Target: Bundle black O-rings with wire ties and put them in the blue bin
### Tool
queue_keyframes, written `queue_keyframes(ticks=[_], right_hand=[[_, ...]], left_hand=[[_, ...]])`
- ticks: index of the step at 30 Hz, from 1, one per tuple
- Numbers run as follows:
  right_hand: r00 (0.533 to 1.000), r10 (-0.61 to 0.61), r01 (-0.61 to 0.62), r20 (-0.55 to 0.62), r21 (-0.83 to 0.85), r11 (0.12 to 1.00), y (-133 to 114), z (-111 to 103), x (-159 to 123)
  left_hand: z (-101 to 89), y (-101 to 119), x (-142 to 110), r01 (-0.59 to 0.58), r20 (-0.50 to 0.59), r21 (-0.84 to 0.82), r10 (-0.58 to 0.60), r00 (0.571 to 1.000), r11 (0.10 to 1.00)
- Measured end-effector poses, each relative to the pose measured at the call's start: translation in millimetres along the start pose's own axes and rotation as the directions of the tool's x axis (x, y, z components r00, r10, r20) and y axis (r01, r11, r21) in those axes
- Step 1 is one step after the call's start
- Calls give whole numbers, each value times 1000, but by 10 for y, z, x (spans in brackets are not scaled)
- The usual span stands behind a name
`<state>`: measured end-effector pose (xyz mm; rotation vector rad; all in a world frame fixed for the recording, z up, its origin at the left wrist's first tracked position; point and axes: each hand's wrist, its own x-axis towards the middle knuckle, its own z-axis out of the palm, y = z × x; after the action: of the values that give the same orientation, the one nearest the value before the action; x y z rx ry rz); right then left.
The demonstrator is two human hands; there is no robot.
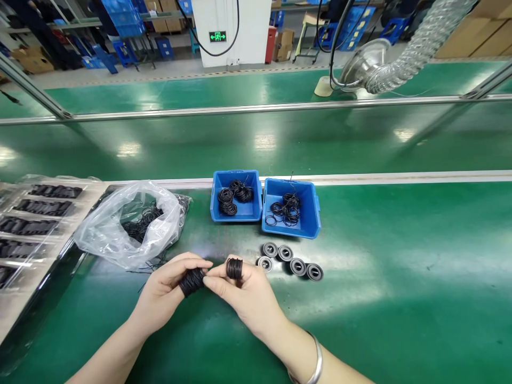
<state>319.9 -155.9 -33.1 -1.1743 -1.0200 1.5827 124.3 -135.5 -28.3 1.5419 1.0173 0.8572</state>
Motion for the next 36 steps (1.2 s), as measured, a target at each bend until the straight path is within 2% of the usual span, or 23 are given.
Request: queue_keyframes(ticks=[5,10,15,17,21,25,29,32,36], right_hand=[[992,95,-105,80,131,986,0,-14,8],[979,157,-185,132,238,954,-20,-9,-2],[944,221,-315,246,463,829,-48,0,5],[930,240,-358,280,537,764,-41,4,9],[908,271,-414,320,580,702,-35,21,9],[913,276,-400,300,526,751,-59,37,2],[930,260,-354,260,447,821,-62,38,-4],[949,242,-301,202,360,883,-39,37,-2],[958,222,-278,184,393,876,-2,39,0]], left_hand=[[-8,-20,-11,47,24,-75,-45,999,996],[-8,-13,-21,41,17,-109,-40,999,993],[-4,0,-17,78,111,-348,-42,993,934],[-5,-1,-12,56,129,-365,-9,992,929],[-4,-3,-11,46,106,-288,-16,994,957],[11,10,-24,48,70,-214,-34,997,976],[14,14,-25,-60,27,-102,63,998,993],[7,-10,-21,-166,-7,45,166,986,985],[4,-37,-18,-213,-40,164,222,974,963]])
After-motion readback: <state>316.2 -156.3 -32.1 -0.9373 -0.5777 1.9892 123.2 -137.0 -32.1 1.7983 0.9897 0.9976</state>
